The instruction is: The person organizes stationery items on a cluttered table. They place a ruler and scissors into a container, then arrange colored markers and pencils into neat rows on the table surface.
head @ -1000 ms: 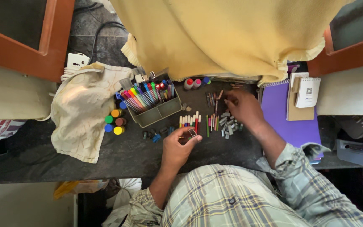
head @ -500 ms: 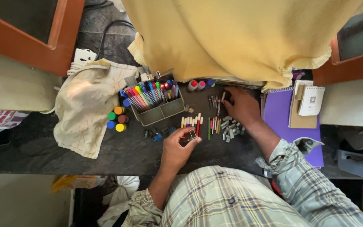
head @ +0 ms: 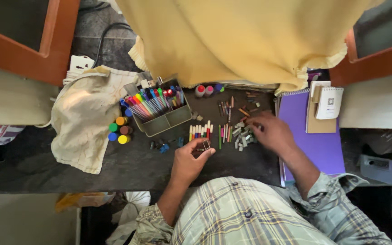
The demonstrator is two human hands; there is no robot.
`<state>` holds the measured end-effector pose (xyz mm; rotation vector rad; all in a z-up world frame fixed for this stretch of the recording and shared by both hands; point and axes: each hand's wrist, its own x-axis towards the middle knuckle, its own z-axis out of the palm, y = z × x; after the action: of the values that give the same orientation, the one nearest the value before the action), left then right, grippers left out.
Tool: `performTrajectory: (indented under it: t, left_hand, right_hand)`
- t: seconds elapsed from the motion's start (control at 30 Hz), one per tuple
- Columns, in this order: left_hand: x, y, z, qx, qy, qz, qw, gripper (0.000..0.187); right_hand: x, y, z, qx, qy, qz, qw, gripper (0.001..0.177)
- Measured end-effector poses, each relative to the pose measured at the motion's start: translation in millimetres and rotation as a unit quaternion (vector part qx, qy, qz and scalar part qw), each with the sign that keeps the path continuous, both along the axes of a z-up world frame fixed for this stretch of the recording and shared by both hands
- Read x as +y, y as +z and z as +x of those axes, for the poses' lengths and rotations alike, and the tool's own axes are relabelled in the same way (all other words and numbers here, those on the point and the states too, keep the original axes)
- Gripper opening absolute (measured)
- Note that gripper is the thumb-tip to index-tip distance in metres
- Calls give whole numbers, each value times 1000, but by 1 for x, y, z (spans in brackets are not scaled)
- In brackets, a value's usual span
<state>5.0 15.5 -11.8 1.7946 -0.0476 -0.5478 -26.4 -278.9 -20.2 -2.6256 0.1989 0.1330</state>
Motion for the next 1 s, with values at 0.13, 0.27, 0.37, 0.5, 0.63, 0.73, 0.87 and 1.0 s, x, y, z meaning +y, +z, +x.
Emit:
performTrajectory:
  t: [0.13, 0.27, 0.37, 0.5, 0.63, 0.73, 0.87, 1.0]
  left_hand:
    - [-3, 3, -3, -8, -11, 4, 1000, 35]
    - [-4, 5, -7, -22, -17, 3, 1000, 36]
    - [-1, 7, -10, -21, -15, 1, 1000, 36]
    - [2, 8, -12, -8, -6, 27, 1000, 35]
    - [3, -5, -16, -37, -24, -5, 999, 37]
    - [2, -26, -24, -21, -58, -50, 997, 38]
    - [-12, -53, -36, 111, -44, -128, 985, 42]
    - [-18, -69, -41, 121, -42, -164, 978, 40]
  right_hand:
    - [14, -13, 0, -25, 19, -27, 999, 25]
    - [15, -11, 12, 7, 59, -79, 995, 33]
    - [19, -3, 14, 65, 53, -95, 992, 29]
    - [21, -1, 14, 56, 33, -113, 991, 25]
    - [20, -6, 9, -20, 18, -102, 994, 25]
    - [21, -5, -1, -20, -13, -81, 996, 24]
    - [31, 13, -23, -49, 34, 108, 992, 26]
    - [52, 35, -43, 36, 121, 251, 960, 55]
